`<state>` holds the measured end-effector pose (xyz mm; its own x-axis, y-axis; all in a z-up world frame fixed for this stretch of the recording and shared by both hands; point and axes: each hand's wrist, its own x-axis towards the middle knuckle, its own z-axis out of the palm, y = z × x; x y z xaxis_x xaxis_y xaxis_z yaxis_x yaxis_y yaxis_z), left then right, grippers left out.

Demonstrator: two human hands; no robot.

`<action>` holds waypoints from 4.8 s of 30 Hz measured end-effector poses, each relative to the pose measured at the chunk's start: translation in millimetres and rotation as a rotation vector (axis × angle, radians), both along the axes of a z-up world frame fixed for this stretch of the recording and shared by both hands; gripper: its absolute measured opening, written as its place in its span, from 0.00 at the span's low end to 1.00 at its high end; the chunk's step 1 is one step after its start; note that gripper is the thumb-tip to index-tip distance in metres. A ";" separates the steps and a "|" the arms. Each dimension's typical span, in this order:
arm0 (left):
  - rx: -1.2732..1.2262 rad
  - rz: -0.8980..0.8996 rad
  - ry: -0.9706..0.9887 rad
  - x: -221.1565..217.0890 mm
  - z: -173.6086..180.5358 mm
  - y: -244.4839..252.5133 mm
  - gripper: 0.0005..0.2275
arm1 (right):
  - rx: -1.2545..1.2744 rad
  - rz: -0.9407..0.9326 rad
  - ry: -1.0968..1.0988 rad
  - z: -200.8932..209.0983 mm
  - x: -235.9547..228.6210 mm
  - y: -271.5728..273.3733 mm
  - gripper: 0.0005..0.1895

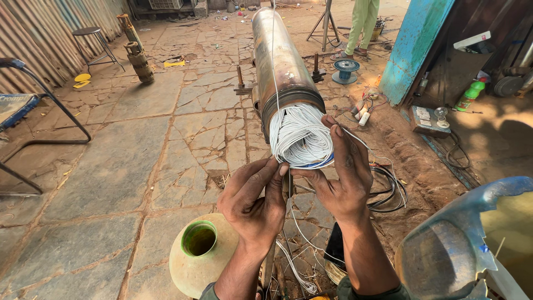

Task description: The person wraps a white wire coil around a metal cylinder using blue tape to secure it. They repeatedly adjust the coil, apply tape, and use a hammer to tap the cylinder, maintaining the bundle's position.

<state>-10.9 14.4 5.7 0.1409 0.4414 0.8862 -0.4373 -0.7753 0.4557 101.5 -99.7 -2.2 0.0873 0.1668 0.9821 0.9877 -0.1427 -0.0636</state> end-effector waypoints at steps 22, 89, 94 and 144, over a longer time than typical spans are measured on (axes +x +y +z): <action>-0.116 0.052 -0.022 -1.0 -7.4 -6.3 0.05 | -0.002 0.118 -0.010 -0.1 1.9 6.5 0.47; -0.218 -0.102 -0.084 0.0 -11.4 13.8 0.05 | 0.132 -0.043 0.112 -3.6 -38.8 32.8 0.34; -0.244 -0.178 -0.080 -4.0 -6.2 14.7 0.06 | 0.292 -0.172 0.296 -9.5 -67.6 31.1 0.21; -0.320 -0.303 0.072 -2.5 9.5 -4.2 0.11 | 0.356 -0.403 0.205 8.8 -63.2 15.3 0.14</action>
<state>-13.3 10.1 15.3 0.3625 0.6212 0.6947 -0.5811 -0.4322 0.6896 38.3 -84.4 6.6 0.2701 -0.2565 0.9280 0.8222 -0.4401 -0.3610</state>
